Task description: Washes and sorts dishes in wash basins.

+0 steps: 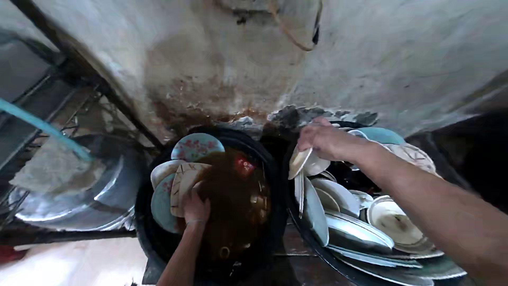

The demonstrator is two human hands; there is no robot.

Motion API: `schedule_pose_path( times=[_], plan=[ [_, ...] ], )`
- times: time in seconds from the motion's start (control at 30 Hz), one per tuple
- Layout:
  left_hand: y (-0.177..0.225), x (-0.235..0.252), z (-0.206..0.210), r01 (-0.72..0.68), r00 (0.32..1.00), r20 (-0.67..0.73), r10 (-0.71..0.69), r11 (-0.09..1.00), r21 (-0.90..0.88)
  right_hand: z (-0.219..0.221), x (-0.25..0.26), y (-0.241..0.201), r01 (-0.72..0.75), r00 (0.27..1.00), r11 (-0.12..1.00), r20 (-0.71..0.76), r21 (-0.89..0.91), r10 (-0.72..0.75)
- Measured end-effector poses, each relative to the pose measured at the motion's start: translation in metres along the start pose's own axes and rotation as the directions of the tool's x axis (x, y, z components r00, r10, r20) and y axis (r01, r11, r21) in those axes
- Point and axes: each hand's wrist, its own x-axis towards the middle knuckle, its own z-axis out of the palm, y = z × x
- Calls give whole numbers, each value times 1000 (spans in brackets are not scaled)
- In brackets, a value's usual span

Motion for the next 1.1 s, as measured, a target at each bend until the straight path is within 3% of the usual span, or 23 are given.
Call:
schedule_pose_path(
  times=[0.1, 0.17, 0.27, 0.33, 0.43, 0.5, 0.57, 0.63, 0.7, 0.77, 0.83, 0.9, 0.93, 1.0, 1.1],
  plan=[
    [14, 12, 6, -2, 1000, -3, 2, 1000, -22, 45, -7, 15, -33, 999, 999, -38, -8, 32],
    [24, 30, 6, 0, 1000, -13, -1, 998, -67, 54, -5, 11, -102, 995, 995, 12, -3, 102],
    [37, 54, -1, 41, 995, 94, -29, 992, -123, 73, 8, 0, -155, 983, 988, 96, 6, 154],
    [41, 65, -1, -34, 992, 117, 51, 989, -145, 87, 18, -12, -157, 980, 987, 126, 39, 151],
    [39, 73, 4, -80, 985, 140, 97, 989, -122, 92, 28, -48, -200, 980, 950, 27, 240, 199],
    [36, 65, 0, 30, 949, 314, -22, 999, -20, 92, 31, -87, -170, 972, 920, -95, 353, 215],
    [22, 62, 5, 74, 905, 420, -63, 997, -10, 99, 32, -133, -156, 962, 859, -123, 489, 245],
    [27, 39, -9, 38, 925, 378, -25, 999, -28, 115, 40, -166, -174, 967, 773, -41, 610, 250],
    [38, 8, -31, -90, 951, 295, 87, 996, -2, 131, 56, -186, -237, 962, 687, 69, 687, 263],
    [44, -17, -45, -255, 955, 153, 254, 967, -8, 136, 74, -196, -313, 928, 633, 88, 708, 361],
    [51, -35, -57, -459, 888, -29, 459, 886, -65, 132, 85, -196, -278, 913, 657, -20, 701, 407],
    [56, -45, -65, -633, 774, -181, 607, 750, -192, 126, 87, -191, -122, 896, 717, -235, 687, 377],
    [61, -47, -70, -664, 748, -211, 630, 710, -234, 117, 83, -186, -56, 879, 758, -327, 650, 346],
    [65, -43, -79, -653, 757, -222, 615, 718, -240, 84, 61, -176, -81, 873, 812, -352, 578, 338],
    [34, -8, -65, -507, 853, -183, 488, 858, -78, 39, -4, -158, -248, 706, 808, -471, 535, 529]
  ],
)
